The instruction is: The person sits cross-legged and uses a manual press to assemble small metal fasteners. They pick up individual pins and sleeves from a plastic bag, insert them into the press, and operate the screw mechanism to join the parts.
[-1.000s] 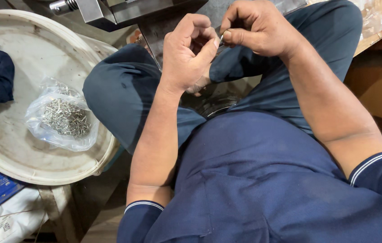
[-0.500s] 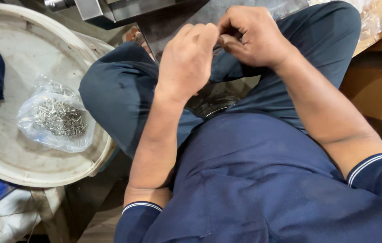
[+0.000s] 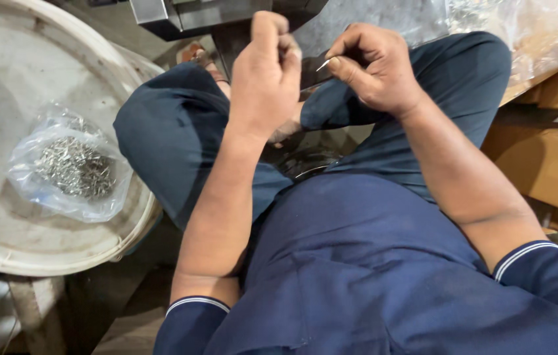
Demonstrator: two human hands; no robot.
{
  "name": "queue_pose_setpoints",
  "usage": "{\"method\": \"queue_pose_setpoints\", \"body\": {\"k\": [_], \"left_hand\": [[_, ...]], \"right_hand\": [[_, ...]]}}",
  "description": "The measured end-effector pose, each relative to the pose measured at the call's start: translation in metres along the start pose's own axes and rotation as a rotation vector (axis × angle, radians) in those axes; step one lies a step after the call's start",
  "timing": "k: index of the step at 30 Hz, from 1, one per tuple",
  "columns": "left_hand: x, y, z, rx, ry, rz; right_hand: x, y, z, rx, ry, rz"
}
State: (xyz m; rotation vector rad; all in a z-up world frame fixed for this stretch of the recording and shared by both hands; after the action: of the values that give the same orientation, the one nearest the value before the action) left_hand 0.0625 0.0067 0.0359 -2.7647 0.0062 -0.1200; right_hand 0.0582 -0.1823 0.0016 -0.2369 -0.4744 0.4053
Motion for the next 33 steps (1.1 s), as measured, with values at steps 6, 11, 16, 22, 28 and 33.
{"method": "queue_pose_setpoints", "body": {"k": [6, 11, 16, 22, 28, 33], "left_hand": [[0.000, -0.002, 0.009, -0.133, -0.096, 0.042], [0.012, 0.005, 0.000, -0.125, -0.068, 0.129], [0.023, 0.010, 0.009, -0.107, -0.240, 0.188], [0.025, 0.014, 0.013, -0.051, -0.215, 0.183], [0.025, 0.017, 0.013, -0.006, -0.212, 0.205], [0.025, 0.017, 0.012, 0.001, -0.202, 0.201]], "right_hand": [[-0.006, 0.000, -0.016, 0.332, 0.114, -0.162], [0.018, -0.016, 0.006, 0.150, 0.162, -0.230], [0.081, -0.031, 0.067, -0.566, -0.283, -0.045], [0.131, -0.023, 0.076, -0.754, -0.333, 0.123], [0.143, -0.013, 0.086, -0.790, -0.363, 0.214], [0.144, -0.010, 0.088, -0.822, -0.400, 0.261]]}}
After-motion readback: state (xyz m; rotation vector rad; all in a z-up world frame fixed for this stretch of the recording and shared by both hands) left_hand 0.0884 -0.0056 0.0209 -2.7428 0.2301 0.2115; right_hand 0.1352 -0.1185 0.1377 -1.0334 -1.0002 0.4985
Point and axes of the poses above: each hand's wrist, its own x-axis towards the middle knuckle, its own y-axis out of the palm, z = x × y, the point moved 8 cm from there along x, towards the middle knuckle, and after that the axes turned 15 degrees about -y, right-handed, at the moved point
